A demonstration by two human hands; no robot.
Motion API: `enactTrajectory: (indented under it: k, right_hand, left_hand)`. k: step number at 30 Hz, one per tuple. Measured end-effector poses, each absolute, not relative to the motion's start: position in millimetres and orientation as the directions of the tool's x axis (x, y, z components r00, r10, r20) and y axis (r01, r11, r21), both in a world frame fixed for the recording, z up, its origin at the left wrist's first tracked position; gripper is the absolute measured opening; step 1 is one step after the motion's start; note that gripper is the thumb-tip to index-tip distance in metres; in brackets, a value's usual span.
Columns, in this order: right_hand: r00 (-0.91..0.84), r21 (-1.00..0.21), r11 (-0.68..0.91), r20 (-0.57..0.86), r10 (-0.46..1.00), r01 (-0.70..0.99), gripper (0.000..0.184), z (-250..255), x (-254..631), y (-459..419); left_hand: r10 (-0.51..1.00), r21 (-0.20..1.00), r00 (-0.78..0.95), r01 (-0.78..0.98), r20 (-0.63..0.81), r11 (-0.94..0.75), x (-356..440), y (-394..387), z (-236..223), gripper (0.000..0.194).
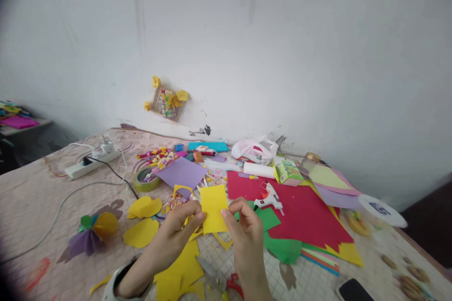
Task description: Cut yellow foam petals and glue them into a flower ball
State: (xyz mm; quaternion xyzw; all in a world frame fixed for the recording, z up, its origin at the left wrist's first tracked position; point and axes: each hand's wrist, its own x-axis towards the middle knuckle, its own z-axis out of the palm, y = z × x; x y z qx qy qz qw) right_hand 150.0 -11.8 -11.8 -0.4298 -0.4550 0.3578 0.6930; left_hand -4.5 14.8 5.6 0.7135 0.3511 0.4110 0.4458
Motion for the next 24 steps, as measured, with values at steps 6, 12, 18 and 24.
enactTrajectory:
  k: [6,12,18,24]
  right_hand:
    - [0.35,-0.919,0.371,0.308,0.885,-0.13,0.022,-11.7,151.5,-11.0]
    - [0.409,-0.917,0.382,0.305,0.86,-0.118,0.021,-10.1,150.8,-11.4]
    - [0.467,-0.893,0.431,0.328,0.821,-0.129,0.019,-6.2,150.7,-10.7]
    - [0.579,-0.839,0.516,0.338,0.742,-0.171,0.012,4.2,170.8,-13.3]
  left_hand:
    - [0.849,0.92,0.442,0.118,0.289,-0.375,-4.3,13.8,8.1,0.016]
    - [0.833,0.904,0.475,0.156,0.285,-0.398,-4.6,12.9,10.1,0.024]
    - [0.818,0.866,0.471,0.194,0.33,-0.461,-2.2,8.0,14.0,0.017]
    - [0.898,0.739,0.336,0.52,0.284,-0.428,-46.5,43.2,1.9,0.013]
